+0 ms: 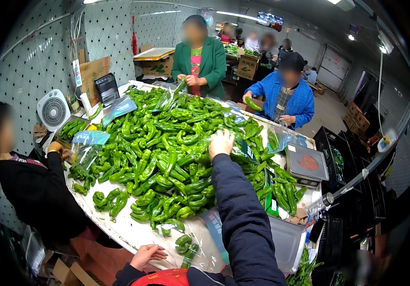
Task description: The person selects green peppers from a large pile, places them into plastic bags, weighs the bags on a digital scale, and then places the sealed bags into black crates. The process is repeated multiple times.
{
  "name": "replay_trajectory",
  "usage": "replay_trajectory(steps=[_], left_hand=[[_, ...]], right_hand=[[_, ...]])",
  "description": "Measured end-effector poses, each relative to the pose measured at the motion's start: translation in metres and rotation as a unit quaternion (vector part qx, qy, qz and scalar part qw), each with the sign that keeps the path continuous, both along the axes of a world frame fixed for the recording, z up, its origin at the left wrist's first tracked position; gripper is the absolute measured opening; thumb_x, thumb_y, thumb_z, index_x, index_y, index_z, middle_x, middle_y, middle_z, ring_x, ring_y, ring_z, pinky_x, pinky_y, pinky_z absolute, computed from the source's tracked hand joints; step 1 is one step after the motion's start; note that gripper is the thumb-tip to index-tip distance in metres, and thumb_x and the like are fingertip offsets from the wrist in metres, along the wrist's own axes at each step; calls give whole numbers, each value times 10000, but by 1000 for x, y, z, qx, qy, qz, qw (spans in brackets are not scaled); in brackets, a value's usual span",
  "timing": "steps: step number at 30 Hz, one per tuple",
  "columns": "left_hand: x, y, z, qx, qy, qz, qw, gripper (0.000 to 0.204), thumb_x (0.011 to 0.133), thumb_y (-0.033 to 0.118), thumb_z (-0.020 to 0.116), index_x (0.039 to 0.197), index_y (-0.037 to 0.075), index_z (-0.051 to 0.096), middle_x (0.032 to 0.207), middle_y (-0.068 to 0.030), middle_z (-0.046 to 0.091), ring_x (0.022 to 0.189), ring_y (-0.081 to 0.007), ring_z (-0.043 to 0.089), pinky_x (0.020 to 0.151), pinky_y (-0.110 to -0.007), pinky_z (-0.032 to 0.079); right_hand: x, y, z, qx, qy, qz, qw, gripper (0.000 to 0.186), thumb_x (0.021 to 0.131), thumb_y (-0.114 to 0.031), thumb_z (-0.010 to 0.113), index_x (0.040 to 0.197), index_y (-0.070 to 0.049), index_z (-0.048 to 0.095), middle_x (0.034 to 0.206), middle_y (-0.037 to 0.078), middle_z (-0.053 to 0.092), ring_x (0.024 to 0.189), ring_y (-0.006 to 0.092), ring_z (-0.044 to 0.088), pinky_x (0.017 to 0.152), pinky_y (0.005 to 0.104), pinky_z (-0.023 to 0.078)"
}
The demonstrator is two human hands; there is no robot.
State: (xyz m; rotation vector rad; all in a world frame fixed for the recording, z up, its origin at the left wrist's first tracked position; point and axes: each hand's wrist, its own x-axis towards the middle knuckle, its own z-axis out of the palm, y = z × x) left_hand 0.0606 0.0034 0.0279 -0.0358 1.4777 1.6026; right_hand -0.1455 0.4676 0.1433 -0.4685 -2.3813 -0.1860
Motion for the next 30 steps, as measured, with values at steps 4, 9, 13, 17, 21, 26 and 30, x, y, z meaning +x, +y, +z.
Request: replay_trajectory(steps=[4, 9, 13, 17, 21, 26, 30], left_hand=[[-6, -23, 16, -50, 84, 73, 993, 360, 1020, 234, 479, 976, -78, 655, 797, -160, 723, 586, -136, 641, 574, -238, 511], [-24, -2, 54, 5, 136, 115, 984, 280, 1002, 183, 511, 939, -46, 660, 662, -89, 648, 539, -103, 572, 523, -216, 451], [-41, 67, 92, 140, 67, 20, 988, 334, 1029, 264, 497, 1172, -29, 571, 913, -140, 687, 730, -178, 676, 654, -272, 546], [-38, 137, 131, 343, -104, -66, 931, 643, 1023, 554, 343, 1425, 56, 391, 1372, -240, 509, 1170, -316, 587, 961, -436, 497], [-28, 177, 93, 493, -269, -46, 826, 688, 966, 619, 384, 1461, 141, 397, 1512, -150, 392, 1316, -355, 458, 1045, -621, 371], [-1, 165, 31, 296, 209, 20, 932, 668, 961, 594, 423, 1428, 116, 445, 1425, -122, 502, 1260, -334, 510, 1063, -537, 399], [-2, 181, 32, 423, -72, 84, 899, 671, 960, 601, 426, 1421, 114, 454, 1400, -126, 521, 1228, -332, 532, 1040, -527, 422]], right_hand=[[14, 21, -2, -132, 136, 30, 981, 57, 809, -143, 658, 831, -135, 711, 954, 53, 697, 1131, 301, 559, 1039, 498, 343], [68, 66, 51, -421, 263, 247, 832, 129, 928, -58, 631, 993, -5, 728, 900, 41, 725, 798, 130, 638, 777, 242, 482], [127, 63, 104, -469, 259, 342, 772, 166, 969, -57, 588, 1041, 29, 710, 963, 15, 717, 883, 62, 602, 820, 230, 462], [189, -35, 152, -374, 219, 412, 801, 212, 860, 42, 502, 957, 24, 690, 1050, 147, 715, 1054, 260, 655, 1001, 359, 454], [274, -125, 141, -295, 55, 482, 823, 218, 775, 33, 587, 923, -54, 722, 1135, 160, 701, 1222, 394, 569, 1080, 471, 396], [366, -153, 84, -356, -11, 407, 841, 325, 688, -6, 728, 984, -130, 777, 1226, 118, 673, 1324, 385, 476, 1102, 490, 344], [405, -156, 59, -428, 67, 276, 858, 412, 730, 88, 650, 1089, -94, 739, 1276, 153, 636, 1324, 343, 479, 1080, 394, 379]])
